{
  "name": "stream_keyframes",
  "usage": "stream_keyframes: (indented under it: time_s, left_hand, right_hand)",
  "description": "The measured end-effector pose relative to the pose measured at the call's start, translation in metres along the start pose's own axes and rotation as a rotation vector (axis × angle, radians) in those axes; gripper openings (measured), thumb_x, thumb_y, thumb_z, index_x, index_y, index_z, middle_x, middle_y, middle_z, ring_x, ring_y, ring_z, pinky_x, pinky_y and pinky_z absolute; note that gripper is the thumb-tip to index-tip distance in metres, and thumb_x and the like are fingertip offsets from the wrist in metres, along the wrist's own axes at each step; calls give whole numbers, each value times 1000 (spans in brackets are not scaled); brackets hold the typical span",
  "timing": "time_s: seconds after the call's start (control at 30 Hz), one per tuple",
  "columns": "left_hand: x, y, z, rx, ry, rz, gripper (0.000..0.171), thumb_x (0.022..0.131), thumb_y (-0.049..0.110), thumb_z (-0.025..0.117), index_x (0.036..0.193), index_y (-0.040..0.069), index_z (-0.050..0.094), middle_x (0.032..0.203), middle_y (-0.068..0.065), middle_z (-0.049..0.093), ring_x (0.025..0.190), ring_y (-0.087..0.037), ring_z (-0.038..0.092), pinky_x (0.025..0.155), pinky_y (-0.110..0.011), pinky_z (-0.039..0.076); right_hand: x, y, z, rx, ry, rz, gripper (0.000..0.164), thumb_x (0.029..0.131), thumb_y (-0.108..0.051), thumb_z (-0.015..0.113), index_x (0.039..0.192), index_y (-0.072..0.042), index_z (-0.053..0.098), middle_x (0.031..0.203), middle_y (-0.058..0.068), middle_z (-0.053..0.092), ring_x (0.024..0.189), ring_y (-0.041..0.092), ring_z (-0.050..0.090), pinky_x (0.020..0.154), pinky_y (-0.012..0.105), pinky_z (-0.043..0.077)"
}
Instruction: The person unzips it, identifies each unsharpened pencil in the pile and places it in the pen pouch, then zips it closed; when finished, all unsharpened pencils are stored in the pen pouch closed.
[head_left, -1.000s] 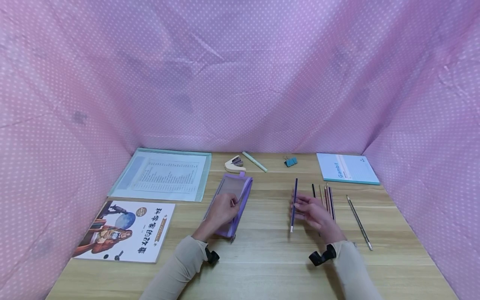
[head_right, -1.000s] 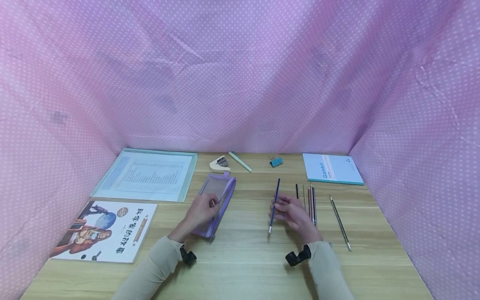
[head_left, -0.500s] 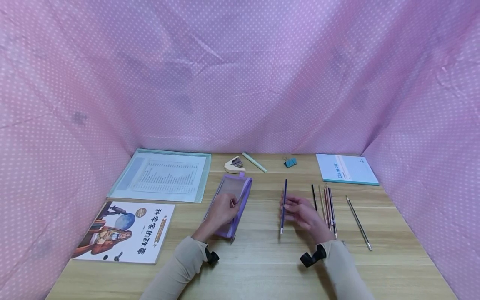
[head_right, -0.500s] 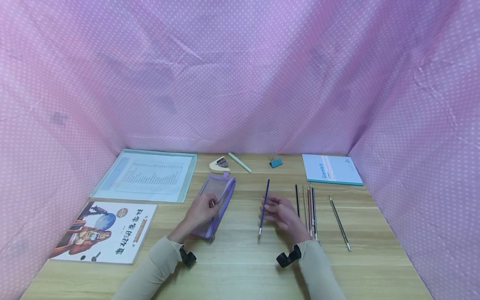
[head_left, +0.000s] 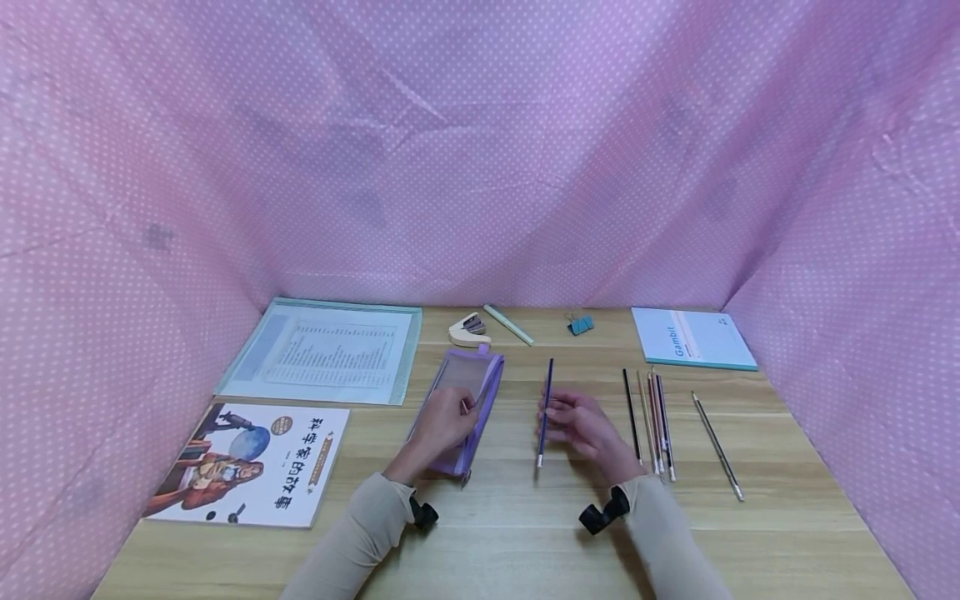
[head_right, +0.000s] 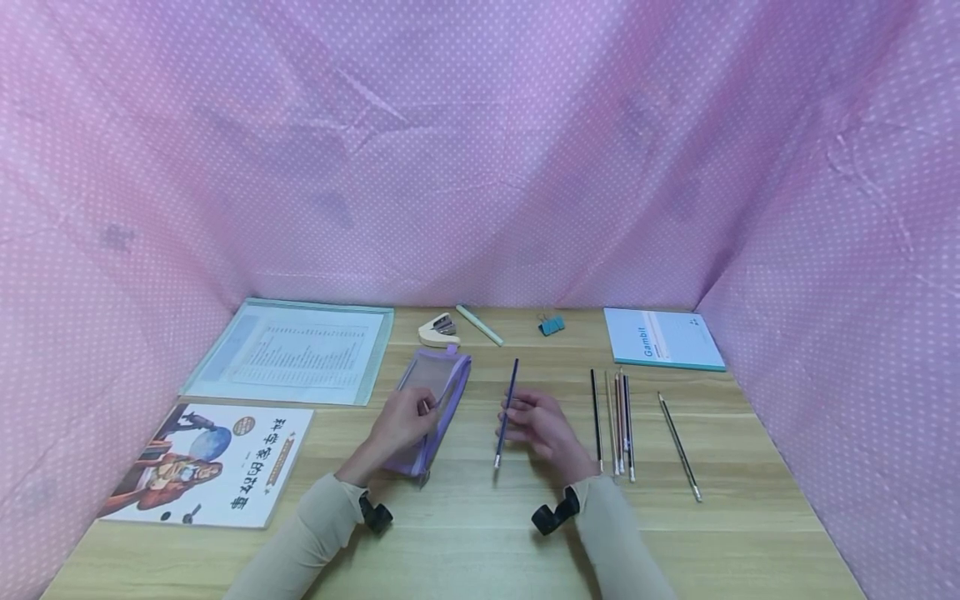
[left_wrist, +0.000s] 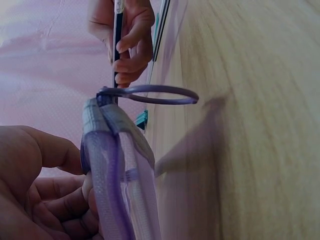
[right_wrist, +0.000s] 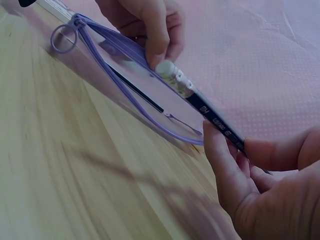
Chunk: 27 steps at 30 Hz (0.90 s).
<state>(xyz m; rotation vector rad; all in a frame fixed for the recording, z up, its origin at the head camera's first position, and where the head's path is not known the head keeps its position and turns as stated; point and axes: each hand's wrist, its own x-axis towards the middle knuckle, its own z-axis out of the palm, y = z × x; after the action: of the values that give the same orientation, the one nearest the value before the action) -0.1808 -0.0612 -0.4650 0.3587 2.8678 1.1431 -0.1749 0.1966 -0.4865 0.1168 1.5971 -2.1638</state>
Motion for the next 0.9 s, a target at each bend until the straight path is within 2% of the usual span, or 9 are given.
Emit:
stream_keyframes:
  time_s: [0.4,0.9]
  left_hand:
    - [0,0,0,12,18,11,9,84,7,66,76,6,68,64,-3,64,49,-8,52,41,-20,41]
    - [1,0,1,16,13,14,7,83,7,66,76,6,69,65,-3,66,50,-9,53,41,-20,43]
  right_hand:
    - [13,10,26,9,18,21,54,97,6,47,148,9,31,108,4,62,96,15,66,87,35,61]
    - [26,19,50,18,36,54,51,97,6,47,147,8,35,121,16,59,100,20,65,91,41,60]
